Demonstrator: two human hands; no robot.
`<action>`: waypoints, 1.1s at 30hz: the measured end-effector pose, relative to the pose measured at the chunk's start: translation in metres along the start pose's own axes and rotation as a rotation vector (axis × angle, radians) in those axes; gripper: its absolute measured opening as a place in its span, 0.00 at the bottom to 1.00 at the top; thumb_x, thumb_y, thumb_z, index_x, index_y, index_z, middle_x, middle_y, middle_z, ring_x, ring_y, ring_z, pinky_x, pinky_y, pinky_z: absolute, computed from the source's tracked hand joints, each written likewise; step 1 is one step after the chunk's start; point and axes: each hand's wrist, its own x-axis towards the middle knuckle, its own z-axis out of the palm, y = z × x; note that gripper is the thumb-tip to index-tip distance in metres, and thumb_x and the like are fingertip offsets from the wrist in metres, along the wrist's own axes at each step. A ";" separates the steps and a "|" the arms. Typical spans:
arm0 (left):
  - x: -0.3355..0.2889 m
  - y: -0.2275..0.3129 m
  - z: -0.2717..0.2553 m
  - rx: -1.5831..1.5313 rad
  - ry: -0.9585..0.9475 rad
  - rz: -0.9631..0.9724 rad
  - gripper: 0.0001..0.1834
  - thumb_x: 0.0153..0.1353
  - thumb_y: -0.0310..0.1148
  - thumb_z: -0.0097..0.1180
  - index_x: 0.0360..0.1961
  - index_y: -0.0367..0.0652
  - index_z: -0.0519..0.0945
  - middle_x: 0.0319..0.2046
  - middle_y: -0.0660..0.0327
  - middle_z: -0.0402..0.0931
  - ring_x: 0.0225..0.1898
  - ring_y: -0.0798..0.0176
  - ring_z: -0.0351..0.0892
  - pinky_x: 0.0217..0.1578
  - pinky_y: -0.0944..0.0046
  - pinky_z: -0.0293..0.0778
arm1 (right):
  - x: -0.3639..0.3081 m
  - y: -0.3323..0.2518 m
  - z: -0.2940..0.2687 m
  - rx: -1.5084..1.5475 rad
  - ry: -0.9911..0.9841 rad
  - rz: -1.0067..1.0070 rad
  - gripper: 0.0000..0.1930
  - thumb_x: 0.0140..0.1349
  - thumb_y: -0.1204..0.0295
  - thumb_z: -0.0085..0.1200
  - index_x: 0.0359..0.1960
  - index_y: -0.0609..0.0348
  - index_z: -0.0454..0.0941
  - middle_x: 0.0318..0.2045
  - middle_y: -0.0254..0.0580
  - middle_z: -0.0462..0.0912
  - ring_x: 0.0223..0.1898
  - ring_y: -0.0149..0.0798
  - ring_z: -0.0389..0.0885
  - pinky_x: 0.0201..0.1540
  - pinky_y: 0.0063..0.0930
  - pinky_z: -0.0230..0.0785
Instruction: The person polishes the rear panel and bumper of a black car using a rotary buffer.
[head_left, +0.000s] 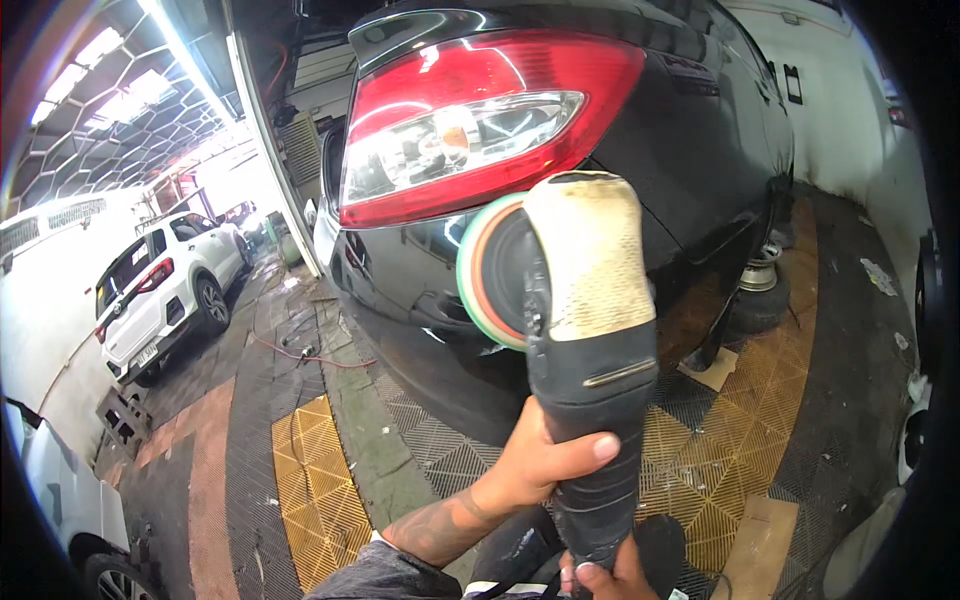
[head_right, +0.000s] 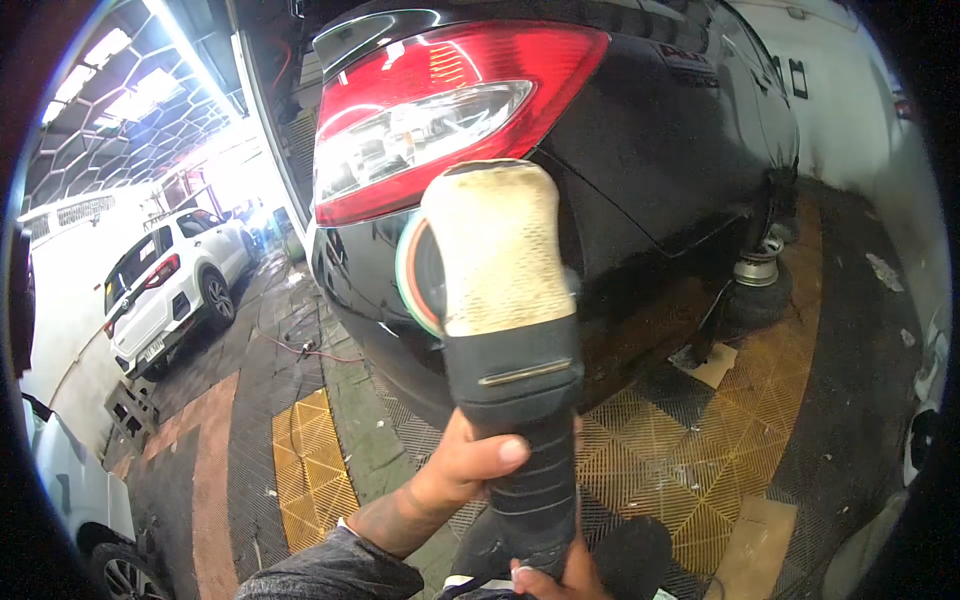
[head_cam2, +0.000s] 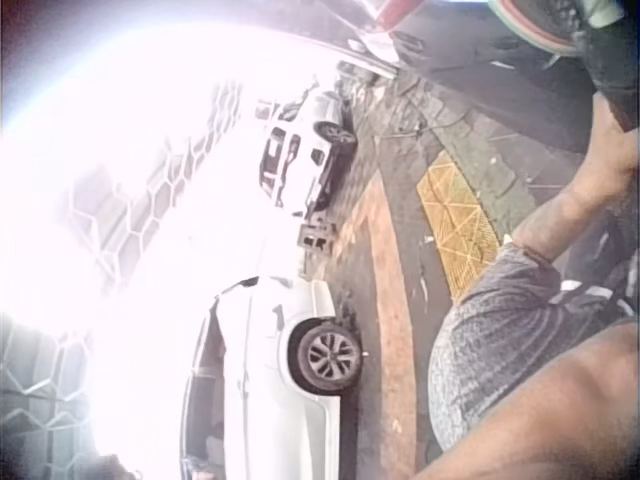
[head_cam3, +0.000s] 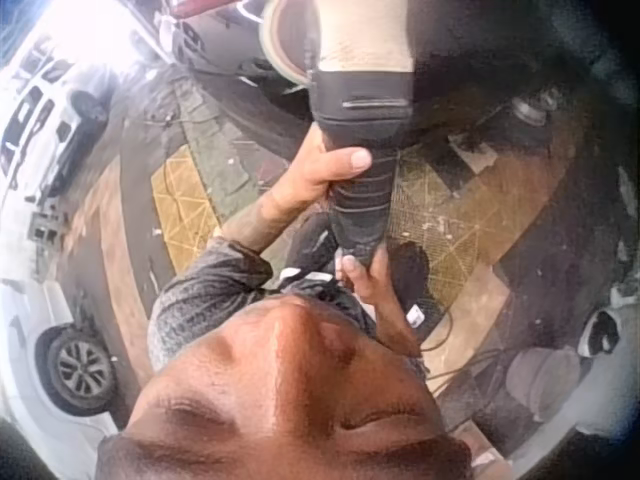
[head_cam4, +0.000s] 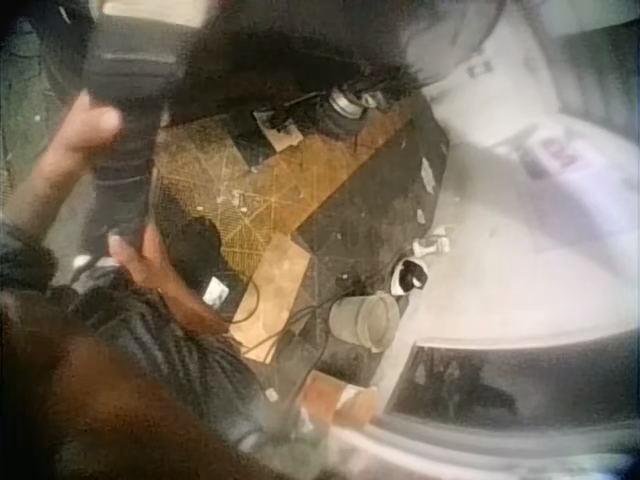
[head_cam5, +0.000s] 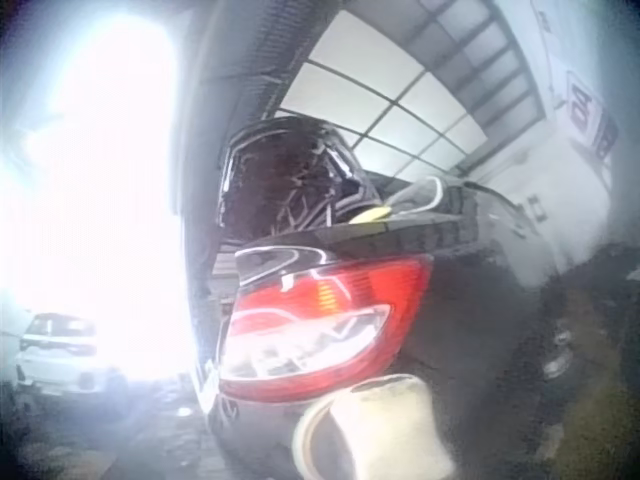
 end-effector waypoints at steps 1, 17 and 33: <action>-0.004 -0.002 -0.004 -0.001 0.000 0.058 0.32 0.53 0.39 0.67 0.56 0.32 0.73 0.44 0.57 0.79 0.43 0.65 0.78 0.47 0.64 0.74 | 0.000 0.003 0.008 -0.021 -0.001 -0.033 0.27 0.61 0.58 0.61 0.54 0.63 0.66 0.28 0.35 0.78 0.23 0.25 0.73 0.24 0.19 0.66; -0.050 0.013 -0.032 -0.108 0.127 0.127 0.51 0.47 0.57 0.67 0.62 0.28 0.67 0.50 0.45 0.77 0.47 0.52 0.83 0.50 0.55 0.79 | 0.004 -0.028 0.041 -0.355 -0.161 -0.044 0.49 0.64 0.60 0.60 0.74 0.68 0.39 0.64 0.61 0.66 0.64 0.49 0.68 0.66 0.39 0.59; 0.065 0.152 -0.023 0.902 0.004 0.770 0.26 0.56 0.39 0.69 0.51 0.33 0.79 0.43 0.54 0.82 0.45 0.64 0.82 0.48 0.63 0.76 | 0.005 -0.019 0.028 -0.173 -0.055 -0.128 0.38 0.65 0.61 0.58 0.68 0.65 0.52 0.38 0.44 0.79 0.25 0.28 0.75 0.28 0.22 0.70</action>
